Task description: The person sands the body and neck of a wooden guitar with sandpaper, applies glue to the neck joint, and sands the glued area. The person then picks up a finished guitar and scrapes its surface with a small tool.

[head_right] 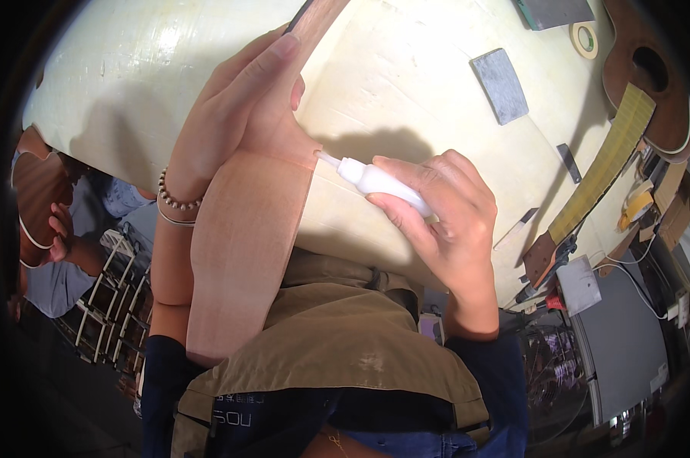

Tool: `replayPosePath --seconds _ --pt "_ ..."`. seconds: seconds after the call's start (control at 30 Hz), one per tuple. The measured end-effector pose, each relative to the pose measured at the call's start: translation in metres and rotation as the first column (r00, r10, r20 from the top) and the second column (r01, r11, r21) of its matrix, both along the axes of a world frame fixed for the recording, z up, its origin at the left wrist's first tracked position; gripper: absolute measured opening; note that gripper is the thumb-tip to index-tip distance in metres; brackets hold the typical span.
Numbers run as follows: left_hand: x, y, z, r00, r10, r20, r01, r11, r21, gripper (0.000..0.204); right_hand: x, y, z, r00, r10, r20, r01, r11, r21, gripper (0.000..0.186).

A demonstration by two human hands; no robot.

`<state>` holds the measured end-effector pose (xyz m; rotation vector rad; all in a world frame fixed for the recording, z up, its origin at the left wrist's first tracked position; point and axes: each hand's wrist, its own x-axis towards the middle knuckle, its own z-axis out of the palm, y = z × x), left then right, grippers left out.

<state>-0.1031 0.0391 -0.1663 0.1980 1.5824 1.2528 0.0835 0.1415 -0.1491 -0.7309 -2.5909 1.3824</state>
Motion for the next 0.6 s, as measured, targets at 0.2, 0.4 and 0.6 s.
replayPosePath --seconds 0.2,0.4,0.6 --pt "-0.0002 -0.0009 -0.0024 1.000 -0.014 -0.016 0.014 1.000 0.003 0.042 0.0005 0.0002 0.0006 1.000 -0.007 0.011 0.007 1.000 -0.008 0.031" --pt "-0.0020 -0.0009 -0.0011 1.000 -0.027 -0.013 0.027 1.000 -0.002 0.040 0.0008 -0.0005 0.0002 1.000 -0.020 0.004 0.020 1.000 -0.015 0.030" --pt "-0.0028 -0.0011 -0.0008 1.000 -0.030 -0.010 0.030 1.000 -0.005 0.038 0.0006 -0.0007 -0.0019 1.000 -0.025 -0.001 0.025 1.000 -0.013 0.031"
